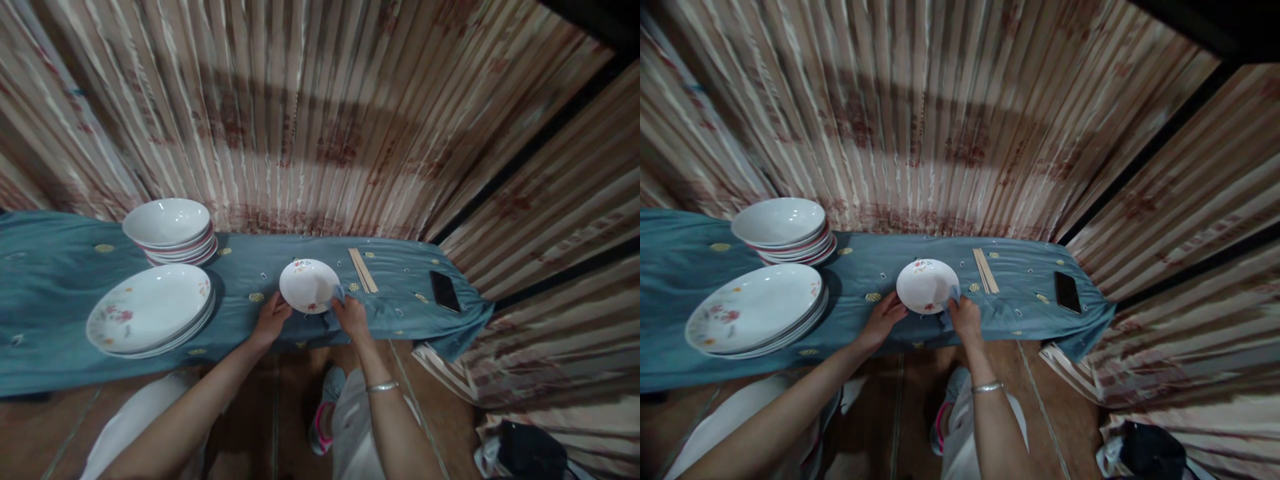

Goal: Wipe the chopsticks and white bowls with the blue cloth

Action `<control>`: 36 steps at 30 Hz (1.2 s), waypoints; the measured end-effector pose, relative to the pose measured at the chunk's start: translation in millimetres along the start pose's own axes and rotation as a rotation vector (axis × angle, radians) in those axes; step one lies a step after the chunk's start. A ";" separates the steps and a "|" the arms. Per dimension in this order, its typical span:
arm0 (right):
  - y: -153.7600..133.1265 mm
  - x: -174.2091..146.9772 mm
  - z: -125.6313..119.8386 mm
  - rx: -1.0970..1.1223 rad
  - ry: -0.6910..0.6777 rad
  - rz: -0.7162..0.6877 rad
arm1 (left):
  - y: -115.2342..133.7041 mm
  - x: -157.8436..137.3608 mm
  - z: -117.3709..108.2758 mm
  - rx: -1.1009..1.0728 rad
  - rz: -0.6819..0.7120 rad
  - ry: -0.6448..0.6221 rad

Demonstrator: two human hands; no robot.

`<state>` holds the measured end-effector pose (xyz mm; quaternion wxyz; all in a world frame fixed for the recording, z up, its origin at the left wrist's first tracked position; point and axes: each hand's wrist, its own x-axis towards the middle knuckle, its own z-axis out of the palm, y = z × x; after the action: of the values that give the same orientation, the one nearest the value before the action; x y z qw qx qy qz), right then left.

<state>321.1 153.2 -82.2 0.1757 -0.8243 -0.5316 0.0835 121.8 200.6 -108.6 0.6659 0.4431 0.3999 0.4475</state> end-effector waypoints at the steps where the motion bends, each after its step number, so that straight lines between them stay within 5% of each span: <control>1: -1.0 -0.5 -1.3 -0.052 -0.014 0.007 | -1.5 1.7 -0.2 0.021 0.011 -0.007; 14: -7.1 -0.5 -13.2 -0.206 -0.047 -0.017 | -5.7 22.1 -2.1 0.090 -0.005 0.080; 22: -5.3 2.3 -20.4 -0.113 0.095 -0.017 | -5.5 19.8 -6.0 0.074 -0.014 0.092; 30: -26.8 3.2 -0.2 -0.181 0.078 -0.291 | -5.0 9.6 -14.6 0.125 -0.024 0.049; 36: -37.7 -1.1 8.6 -0.259 -0.009 -0.362 | -5.0 7.6 -15.5 0.123 -0.014 0.057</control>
<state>286.0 168.0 -75.9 0.0781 -0.7309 -0.6779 -0.0146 110.7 210.4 -118.8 0.6287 0.4674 0.4486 0.4301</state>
